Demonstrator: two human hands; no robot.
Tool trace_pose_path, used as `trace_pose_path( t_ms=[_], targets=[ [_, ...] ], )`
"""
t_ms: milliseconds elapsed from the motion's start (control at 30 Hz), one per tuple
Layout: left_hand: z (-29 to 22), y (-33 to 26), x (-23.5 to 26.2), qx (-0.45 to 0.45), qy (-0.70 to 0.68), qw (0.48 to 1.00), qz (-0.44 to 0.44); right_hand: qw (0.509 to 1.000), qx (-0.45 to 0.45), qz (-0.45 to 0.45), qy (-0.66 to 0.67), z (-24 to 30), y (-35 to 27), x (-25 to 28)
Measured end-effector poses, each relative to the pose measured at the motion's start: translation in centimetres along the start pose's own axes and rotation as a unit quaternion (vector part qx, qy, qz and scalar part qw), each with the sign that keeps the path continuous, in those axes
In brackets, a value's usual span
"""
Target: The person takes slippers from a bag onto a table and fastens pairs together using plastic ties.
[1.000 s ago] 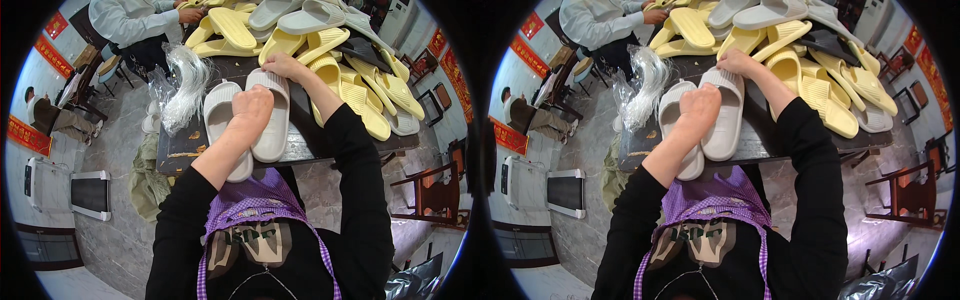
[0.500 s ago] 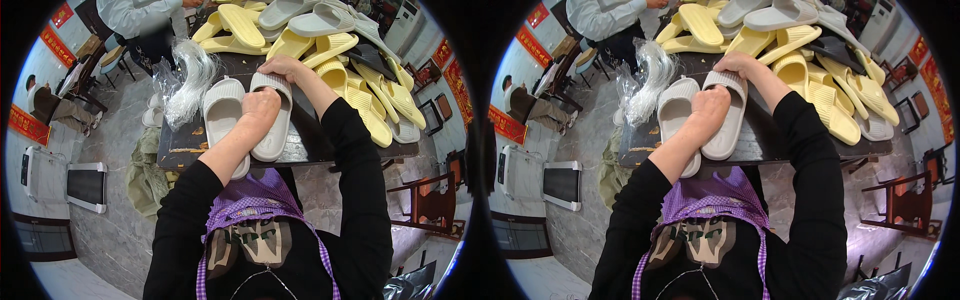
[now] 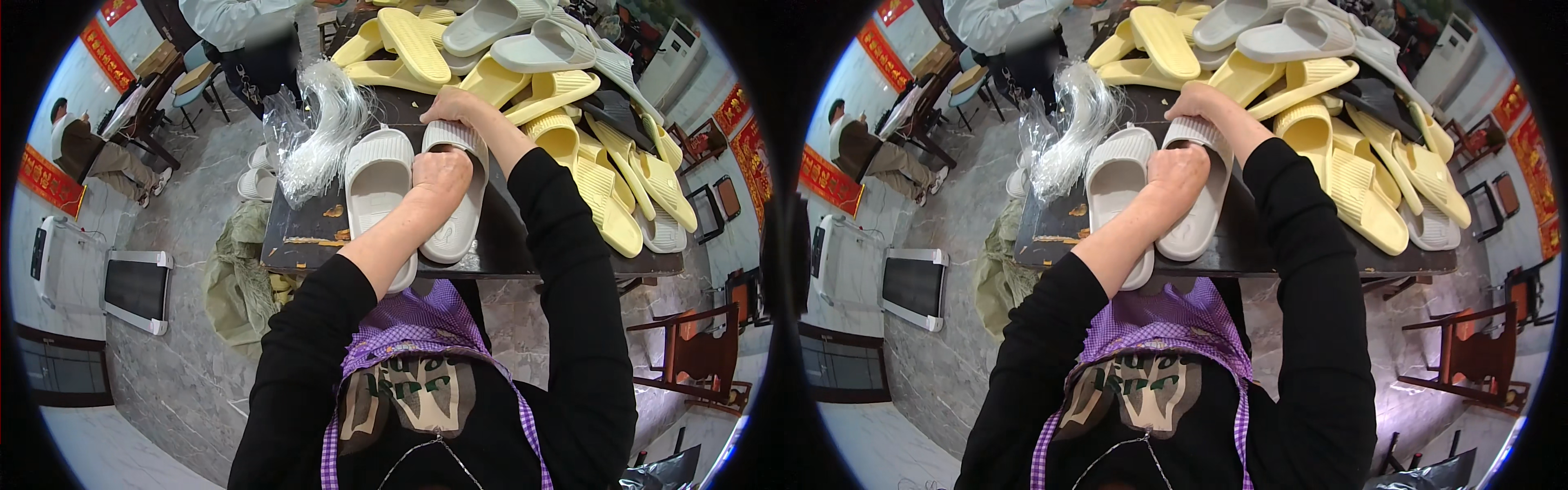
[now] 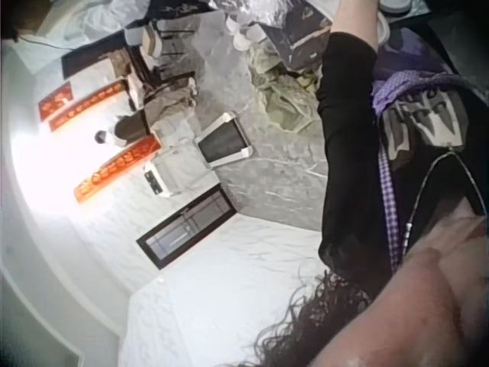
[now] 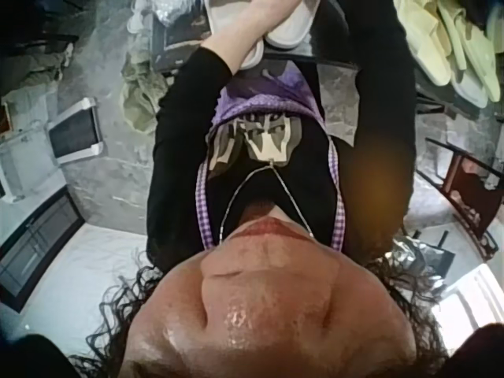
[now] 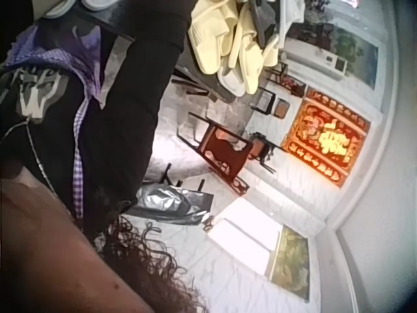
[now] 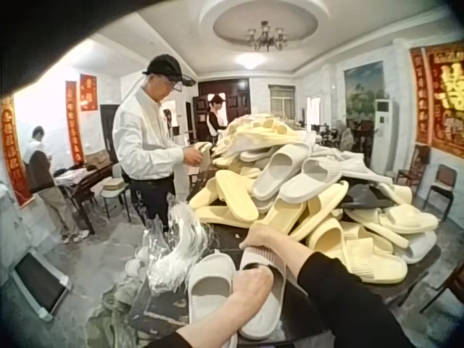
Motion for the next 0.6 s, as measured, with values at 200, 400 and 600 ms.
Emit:
trace_pose_path(
  t_ms=[200,400,600],
  targets=[
    [0.2,0.1,-0.3,0.013,-0.034,0.999,0.015,0.996,0.071,-0.008,-0.057,0.3,1.1,-0.4],
    [0.3,-0.3,-0.1,0.001,-0.032,0.998,-0.051,0.994,0.063,0.000,-0.086,1.3,0.7,-0.4],
    [0.0,-0.2,0.1,-0.006,-0.076,0.997,-0.031,0.999,0.036,0.000,0.030,0.4,0.1,-0.3]
  ],
)
Point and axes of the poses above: each hand's wrist, its own y-axis towards the middle knuckle, its own x-axis out of the back of the hand, z = x × y, the point moved 7 cm from there along y, towards the middle knuckle, and after that the axes turned 7 degrees about -x, right-handed, at the moved point
